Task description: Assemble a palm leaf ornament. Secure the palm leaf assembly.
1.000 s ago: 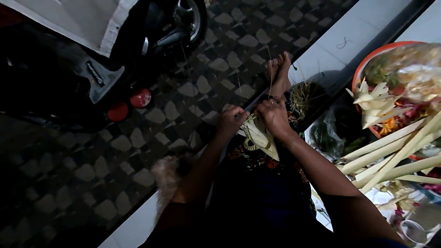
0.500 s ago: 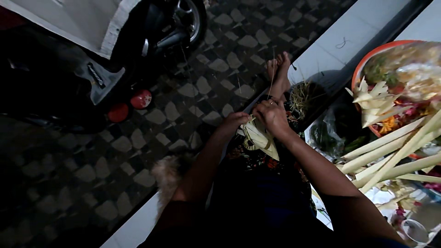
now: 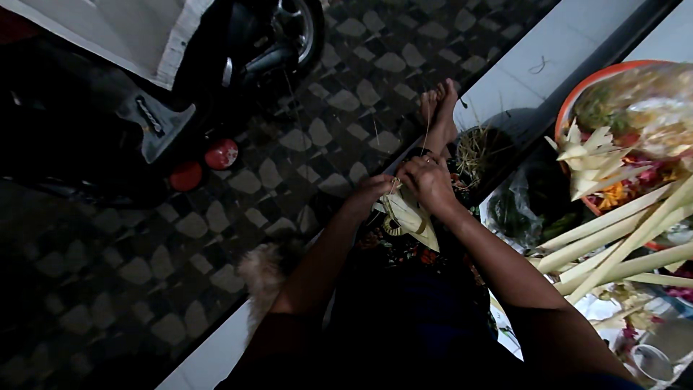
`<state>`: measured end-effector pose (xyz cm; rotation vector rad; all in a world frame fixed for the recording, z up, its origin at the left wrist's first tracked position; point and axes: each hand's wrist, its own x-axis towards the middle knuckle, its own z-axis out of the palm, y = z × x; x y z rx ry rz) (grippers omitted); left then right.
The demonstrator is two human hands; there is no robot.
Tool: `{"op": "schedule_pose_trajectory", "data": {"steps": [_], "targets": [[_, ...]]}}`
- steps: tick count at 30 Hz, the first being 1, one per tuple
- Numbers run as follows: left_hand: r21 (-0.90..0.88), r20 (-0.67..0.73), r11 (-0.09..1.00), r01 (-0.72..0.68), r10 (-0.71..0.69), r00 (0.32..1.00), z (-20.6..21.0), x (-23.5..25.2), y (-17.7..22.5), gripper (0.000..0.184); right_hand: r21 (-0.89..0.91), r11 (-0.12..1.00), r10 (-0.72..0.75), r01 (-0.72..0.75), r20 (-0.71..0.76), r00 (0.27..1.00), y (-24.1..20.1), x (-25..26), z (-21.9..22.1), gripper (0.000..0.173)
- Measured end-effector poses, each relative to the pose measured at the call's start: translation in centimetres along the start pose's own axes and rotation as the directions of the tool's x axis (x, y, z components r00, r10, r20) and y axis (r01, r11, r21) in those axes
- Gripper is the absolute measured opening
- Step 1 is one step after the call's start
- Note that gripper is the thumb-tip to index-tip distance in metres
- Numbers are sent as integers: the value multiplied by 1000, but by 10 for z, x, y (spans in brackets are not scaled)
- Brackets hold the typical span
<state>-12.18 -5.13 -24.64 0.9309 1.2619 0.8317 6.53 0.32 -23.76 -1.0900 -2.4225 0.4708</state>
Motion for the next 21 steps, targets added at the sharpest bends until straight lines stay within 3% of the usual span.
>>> {"op": "schedule_pose_trajectory", "data": {"steps": [6, 12, 17, 21], "targets": [[69, -66, 998, 11, -6, 998, 7, -1, 2, 20, 20, 1000, 3, -3, -18, 1000, 0, -1, 1, 18], [43, -4, 999, -7, 8, 1000, 4, 1, -4, 21, 34, 999, 15, -15, -14, 1000, 2, -2, 2, 18], [3, -48, 984, 178, -178, 983, 12, 3, 10, 23, 54, 998, 28, -28, 3, 1000, -1, -3, 3, 18], [-84, 45, 994, 62, -59, 997, 3, 2, 0, 30, 46, 999, 24, -24, 10, 1000, -1, -2, 5, 19]]}}
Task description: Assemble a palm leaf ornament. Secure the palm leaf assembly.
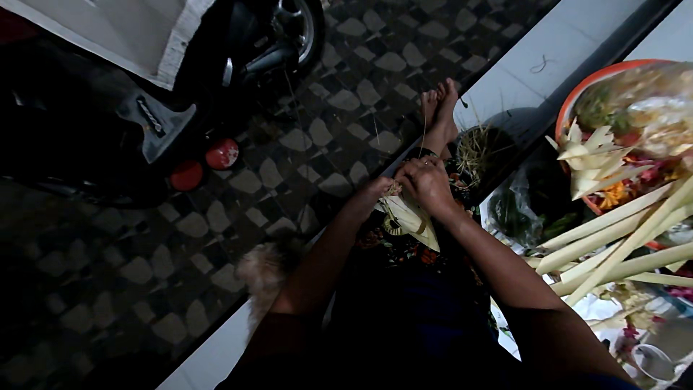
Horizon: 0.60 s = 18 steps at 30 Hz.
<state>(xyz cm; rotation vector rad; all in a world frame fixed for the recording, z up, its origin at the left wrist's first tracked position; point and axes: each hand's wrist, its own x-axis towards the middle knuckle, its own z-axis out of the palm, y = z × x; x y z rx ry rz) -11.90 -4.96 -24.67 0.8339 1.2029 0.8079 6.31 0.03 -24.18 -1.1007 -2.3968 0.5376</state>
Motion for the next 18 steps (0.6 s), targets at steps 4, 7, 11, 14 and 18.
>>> {"op": "schedule_pose_trajectory", "data": {"steps": [4, 7, 11, 14, 18], "targets": [[14, 40, 997, -81, 80, 996, 4, -5, 4, 30, -39, 999, -19, 18, -19, 1000, 1, 1, 2, 21], [232, -62, 973, -3, 18, 998, 8, -7, 6, 31, -58, 998, -18, 17, -18, 1000, -1, 1, 3, 18], [418, -164, 906, -67, 148, 975, 9, -9, 4, 24, -93, 996, -13, 12, -7, 1000, -2, 2, 4, 20], [574, -193, 814, -91, 242, 951, 5, -11, 7, 21, -111, 993, -26, 24, -19, 999, 1, 2, 5, 20], [811, -165, 572, -122, 425, 890, 1, -13, 9, 21, -118, 993, -24, 21, -23, 999, 1, 1, 6, 20]]}}
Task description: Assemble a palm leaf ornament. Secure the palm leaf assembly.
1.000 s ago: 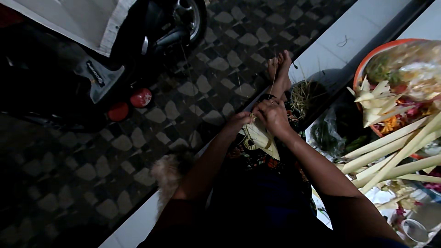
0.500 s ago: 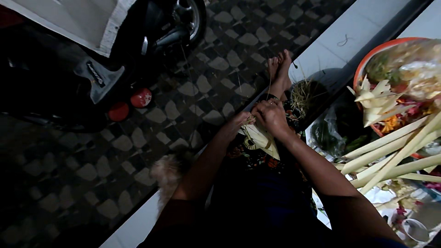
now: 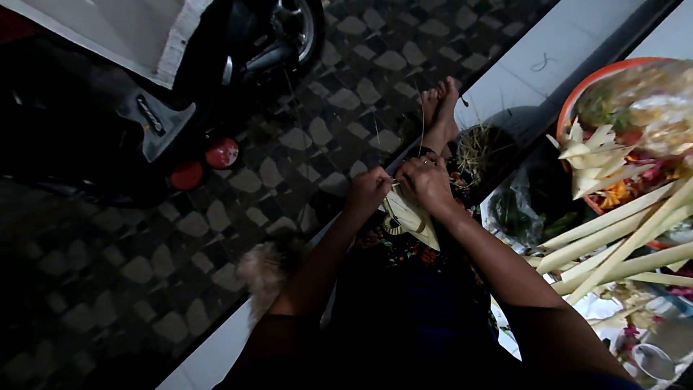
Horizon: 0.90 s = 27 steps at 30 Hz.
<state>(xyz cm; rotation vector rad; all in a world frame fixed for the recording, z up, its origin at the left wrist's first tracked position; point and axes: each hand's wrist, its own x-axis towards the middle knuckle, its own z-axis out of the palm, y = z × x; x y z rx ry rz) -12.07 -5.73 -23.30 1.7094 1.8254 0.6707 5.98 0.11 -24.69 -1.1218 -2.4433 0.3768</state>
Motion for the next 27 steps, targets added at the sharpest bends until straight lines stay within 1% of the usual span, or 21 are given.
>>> {"op": "schedule_pose_trajectory", "data": {"steps": [2, 3, 5, 6, 7, 9, 10, 12, 15, 17, 18, 20, 21, 22, 23, 25, 27], "targets": [[136, -56, 988, -79, 87, 995, 0, 0, -1, 21, -14, 1000, -4, 4, -12, 1000, 0, -1, 2, 22], [175, -70, 979, -102, 115, 991, -1, 1, -2, 21, -18, 1000, -4, 3, -20, 1000, 0, -1, 2, 22], [180, -55, 978, -105, 117, 992, -4, 2, -4, 22, -28, 1000, 0, -1, -23, 1000, 1, -1, 1, 23], [138, -27, 986, -93, 97, 995, -6, 2, -5, 23, -31, 1000, 3, -3, -16, 1000, 1, -2, 0, 23], [58, 12, 996, -71, 70, 997, -9, 3, -6, 23, -31, 1000, 5, -5, -6, 1000, 1, -2, -1, 23], [-201, 102, 980, 14, 7, 995, -13, 4, -11, 22, -30, 1000, 5, -5, 2, 1000, 1, -2, -3, 22], [-335, 134, 940, 67, -23, 991, -14, 4, -12, 21, -30, 1000, 6, -5, 1, 1000, 1, -1, -4, 22], [-562, 150, 817, 129, -53, 987, -14, 2, -10, 15, -26, 1000, 9, -9, -3, 1000, 1, -1, -5, 22], [-740, 177, 654, 156, -35, 984, -11, 0, -17, 16, -25, 1000, 1, -1, -13, 1000, 1, -1, -4, 22], [-775, 186, 605, 184, -61, 981, -10, 1, -20, 19, -33, 999, -3, 3, -8, 1000, 1, -1, -4, 22], [-763, 179, 617, 195, -88, 980, -11, 1, -19, 21, -39, 999, -4, 4, -5, 1000, 1, -1, -4, 22], [-665, 152, 719, 202, -134, 979, -14, 1, -14, 26, -55, 998, -9, 9, 0, 1000, 1, -1, -4, 22], [-596, 132, 781, 188, -135, 982, -16, 0, -10, 31, -58, 998, -15, 15, -5, 1000, 0, -1, -3, 22], [-524, 124, 838, 154, -104, 987, -16, 0, -9, 35, -60, 998, -20, 20, -9, 1000, -1, -1, -3, 23], [-467, 145, 874, 139, -79, 986, -15, 0, -10, 38, -61, 998, -22, 21, -13, 1000, -1, 0, -2, 23], [-394, 219, 906, 156, -72, 973, -16, 1, -9, 38, -57, 998, -23, 22, -13, 1000, -2, 1, -3, 23], [-373, 272, 912, 172, -70, 960, -14, 2, -9, 30, -37, 999, -20, 20, -17, 1000, -2, 2, -3, 22]]}}
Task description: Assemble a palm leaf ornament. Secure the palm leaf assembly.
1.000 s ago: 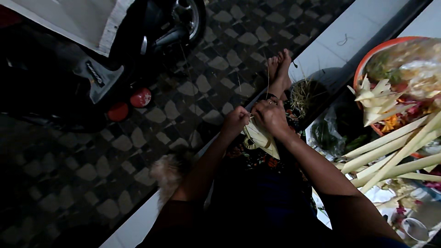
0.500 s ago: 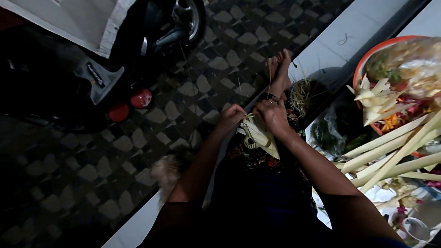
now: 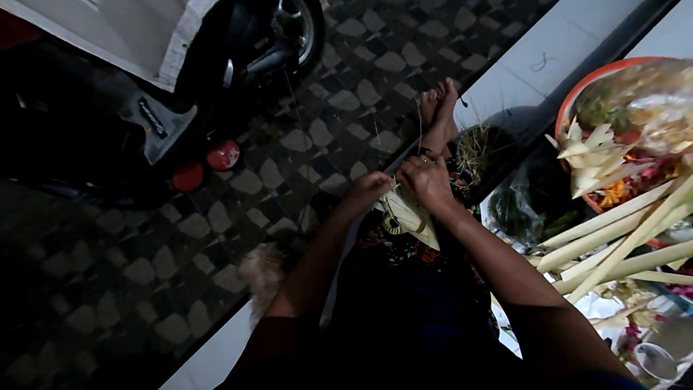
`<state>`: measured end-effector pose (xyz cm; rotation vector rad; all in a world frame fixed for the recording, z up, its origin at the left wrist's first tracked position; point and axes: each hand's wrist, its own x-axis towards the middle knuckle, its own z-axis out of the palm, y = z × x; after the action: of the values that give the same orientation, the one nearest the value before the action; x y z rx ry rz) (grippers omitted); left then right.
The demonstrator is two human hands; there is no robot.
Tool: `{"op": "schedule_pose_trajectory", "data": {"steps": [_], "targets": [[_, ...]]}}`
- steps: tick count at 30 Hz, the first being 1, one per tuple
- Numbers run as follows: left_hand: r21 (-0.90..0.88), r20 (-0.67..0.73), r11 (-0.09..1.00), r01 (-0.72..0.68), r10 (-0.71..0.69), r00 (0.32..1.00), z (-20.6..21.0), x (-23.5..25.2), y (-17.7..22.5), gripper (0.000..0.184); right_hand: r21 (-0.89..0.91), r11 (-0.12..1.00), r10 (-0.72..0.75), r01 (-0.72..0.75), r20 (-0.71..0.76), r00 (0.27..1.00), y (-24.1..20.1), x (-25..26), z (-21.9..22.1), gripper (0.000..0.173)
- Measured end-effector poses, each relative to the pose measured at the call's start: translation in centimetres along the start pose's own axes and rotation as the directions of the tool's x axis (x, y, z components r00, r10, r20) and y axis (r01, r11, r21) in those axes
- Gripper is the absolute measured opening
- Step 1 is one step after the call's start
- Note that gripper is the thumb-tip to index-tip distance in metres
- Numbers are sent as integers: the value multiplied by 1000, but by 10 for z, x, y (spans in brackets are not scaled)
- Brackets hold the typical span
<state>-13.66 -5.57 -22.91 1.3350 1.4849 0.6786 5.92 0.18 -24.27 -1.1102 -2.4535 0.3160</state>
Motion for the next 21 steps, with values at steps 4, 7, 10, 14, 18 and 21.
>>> {"op": "schedule_pose_trajectory", "data": {"steps": [4, 7, 10, 14, 18, 21], "targets": [[-157, 22, 985, 66, -63, 998, 8, 1, 2, 21, 104, 994, 40, -43, 24, 999, 0, -1, -5, 18], [-317, 43, 947, 47, -35, 998, 12, 0, -1, 21, 249, 960, 105, -124, 91, 990, 3, -1, -9, 23], [-395, 71, 918, 25, 3, 998, 11, -1, -6, 30, 419, 888, 119, -190, 188, 975, 13, -3, -6, 35], [-355, 94, 934, 31, 3, 996, 9, -4, -8, 26, 512, 819, 159, -259, 230, 960, 18, -6, -11, 30], [-264, 42, 964, 43, -33, 999, 14, -2, -2, 25, 536, 809, 149, -241, 209, 966, 15, -6, -13, 31], [-243, 2, 970, 6, -5, 1000, 16, 1, -3, 21, 528, 817, 140, -230, 206, 969, 14, -6, -12, 27]]}}
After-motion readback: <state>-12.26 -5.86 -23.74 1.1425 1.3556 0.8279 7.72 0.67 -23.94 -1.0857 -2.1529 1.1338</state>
